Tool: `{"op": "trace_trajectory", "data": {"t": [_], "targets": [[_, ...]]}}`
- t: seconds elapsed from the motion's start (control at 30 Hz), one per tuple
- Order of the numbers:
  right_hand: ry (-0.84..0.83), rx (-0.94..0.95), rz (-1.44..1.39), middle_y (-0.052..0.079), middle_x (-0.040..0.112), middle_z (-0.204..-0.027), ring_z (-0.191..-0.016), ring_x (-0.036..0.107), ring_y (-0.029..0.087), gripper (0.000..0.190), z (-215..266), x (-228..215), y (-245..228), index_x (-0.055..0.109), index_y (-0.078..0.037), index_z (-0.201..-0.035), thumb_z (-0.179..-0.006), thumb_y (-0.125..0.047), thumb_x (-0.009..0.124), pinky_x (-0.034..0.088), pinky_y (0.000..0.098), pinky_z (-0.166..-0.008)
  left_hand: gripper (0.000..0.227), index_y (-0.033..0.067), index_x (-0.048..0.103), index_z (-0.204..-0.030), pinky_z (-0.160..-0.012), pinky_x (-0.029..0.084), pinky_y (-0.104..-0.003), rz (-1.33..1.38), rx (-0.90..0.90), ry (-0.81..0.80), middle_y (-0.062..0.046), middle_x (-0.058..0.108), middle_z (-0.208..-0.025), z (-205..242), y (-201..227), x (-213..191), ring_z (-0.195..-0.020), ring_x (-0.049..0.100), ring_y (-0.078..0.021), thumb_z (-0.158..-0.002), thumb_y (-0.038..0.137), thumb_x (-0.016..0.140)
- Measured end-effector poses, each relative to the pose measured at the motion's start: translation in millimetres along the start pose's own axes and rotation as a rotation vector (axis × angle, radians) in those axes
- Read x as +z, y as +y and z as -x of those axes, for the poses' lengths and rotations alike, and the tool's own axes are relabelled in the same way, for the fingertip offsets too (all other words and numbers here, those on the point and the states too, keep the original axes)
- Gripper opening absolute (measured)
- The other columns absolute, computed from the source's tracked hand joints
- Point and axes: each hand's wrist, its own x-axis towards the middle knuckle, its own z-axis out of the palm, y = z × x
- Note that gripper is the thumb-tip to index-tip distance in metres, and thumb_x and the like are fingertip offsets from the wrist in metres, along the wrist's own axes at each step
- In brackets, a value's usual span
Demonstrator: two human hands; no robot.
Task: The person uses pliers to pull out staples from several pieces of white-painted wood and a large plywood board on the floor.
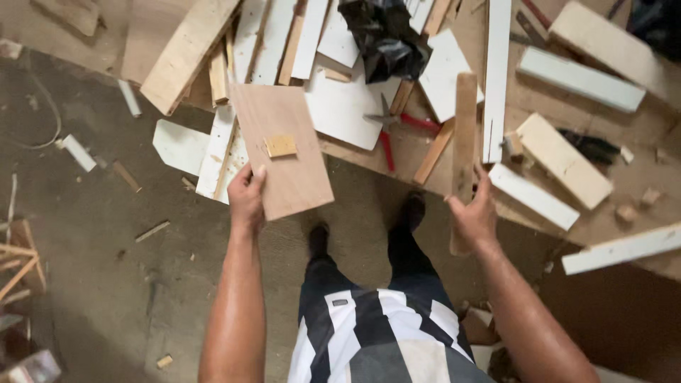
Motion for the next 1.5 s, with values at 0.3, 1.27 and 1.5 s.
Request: {"op": "trace_trajectory", "data": {"t": [0.3, 1.27, 1.5], "targets": [[-0.045, -0.021, 0.423, 0.025, 0.048, -0.140, -0.126, 0.052, 0.042, 0.085, -122.5, -23.4, -23.4, 0.029, -0.014, -0.160, -0.095, -0.035, 0.079, 0.048, 0.0568, -0.101, 0.038, -0.0057, 0.062, -0.135, -0.095, 0.057, -0.031, 0.367, -0.045, 0.058, -0.012, 0.071, -0.124, 59.5, -38.5, 53.1, -0.105, 0.070, -0.0172, -0.100, 0.010, 0.062], [-0.254, -1.483, 0.759, 0.008, 0.062, -0.073, -0.065, 0.065, 0.021, 0.030, 143.2, 150.4, -65.2, 0.063, 0.001, -0.099, -0.101, -0.029, 0.059, 0.053, 0.0306, -0.057, 0.036, 0.0054, 0.067, -0.118, -0.091, 0.051, -0.053, -0.618, -0.117, -0.138, -0.027, 0.070, -0.111, 222.9, -111.5, -10.2, -0.110, 0.064, -0.0467, -0.102, 0.031, 0.048], [-0.273, -1.375, 0.778, 0.007, 0.066, -0.076, -0.068, 0.067, 0.021, 0.024, 180.8, 158.5, -69.4, 0.065, -0.005, -0.097, -0.102, -0.027, 0.060, 0.053, 0.0321, -0.058, 0.035, 0.0051, 0.070, -0.116, -0.092, 0.051, -0.051, -0.609, -0.127, -0.151, -0.026, 0.070, -0.110, 232.6, -124.7, -36.0, -0.108, 0.065, -0.0447, -0.100, 0.031, 0.051]]}}
